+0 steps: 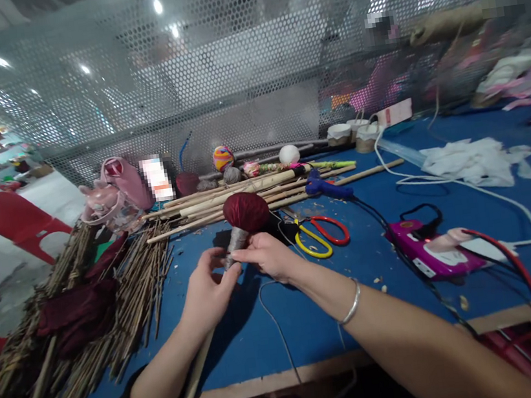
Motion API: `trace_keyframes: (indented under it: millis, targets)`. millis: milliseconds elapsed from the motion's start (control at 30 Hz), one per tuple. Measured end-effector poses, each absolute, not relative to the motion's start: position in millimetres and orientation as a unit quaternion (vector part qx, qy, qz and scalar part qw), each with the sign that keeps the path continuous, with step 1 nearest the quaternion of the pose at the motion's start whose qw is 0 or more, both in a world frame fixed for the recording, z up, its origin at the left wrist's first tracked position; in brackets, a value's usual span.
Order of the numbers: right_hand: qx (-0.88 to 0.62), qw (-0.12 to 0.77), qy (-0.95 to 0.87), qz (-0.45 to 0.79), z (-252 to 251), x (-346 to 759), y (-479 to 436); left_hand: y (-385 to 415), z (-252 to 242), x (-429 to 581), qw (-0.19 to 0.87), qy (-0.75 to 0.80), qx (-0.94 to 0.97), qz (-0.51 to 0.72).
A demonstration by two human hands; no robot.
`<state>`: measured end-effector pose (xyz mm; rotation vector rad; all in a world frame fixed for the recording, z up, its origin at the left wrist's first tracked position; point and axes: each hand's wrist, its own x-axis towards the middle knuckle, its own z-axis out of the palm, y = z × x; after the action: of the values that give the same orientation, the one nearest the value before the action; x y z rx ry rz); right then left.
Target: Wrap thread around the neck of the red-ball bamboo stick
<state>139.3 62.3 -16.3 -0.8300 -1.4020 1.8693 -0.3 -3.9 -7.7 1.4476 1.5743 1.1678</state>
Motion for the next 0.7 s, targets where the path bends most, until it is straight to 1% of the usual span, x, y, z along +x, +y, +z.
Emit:
trace_keyframes:
  millis: [67, 100, 167, 233, 333, 400, 567, 700]
  targets:
    - [-0.315, 0.33, -0.532, 0.713, -12.4, 138.5, 60.5, -1.9, -3.7, 1.0, 0.254, 0.62, 0.603, 0.433]
    - [-0.313, 0.337, -0.532, 0.711, -10.4, 138.5, 59.8, -0.1, -1.2, 1.9, 0.229, 0.619, 0.623, 0.42]
    - [-0.31, 0.363, -0.536, 0.696, -6.4, 139.7, 59.7, 4.1, 3.4, 4.0, 0.222, 0.611, 0.639, 0.41]
    - [-0.304, 0.381, -0.545, 0.682, -2.9, 142.4, 61.1, 8.1, 5.8, 6.3, 0.272, 0.6, 0.616, 0.432]
    - [-0.301, 0.384, -0.557, 0.672, 0.2, 147.6, 64.4, 11.7, 4.4, 8.6, 0.38, 0.581, 0.537, 0.479]
    - [-0.312, 0.387, -0.563, 0.66, 0.3, 150.2, 65.5, 12.2, 1.5, 8.4, 0.428, 0.572, 0.495, 0.496]
    - [-0.321, 0.403, -0.565, 0.645, -4.2, 150.1, 62.6, 10.4, -4.4, 4.0, 0.47, 0.555, 0.47, 0.5]
    - [-0.32, 0.38, -0.562, 0.661, -6.8, 144.5, 58.2, 8.5, -2.5, 1.8, 0.491, 0.533, 0.448, 0.524]
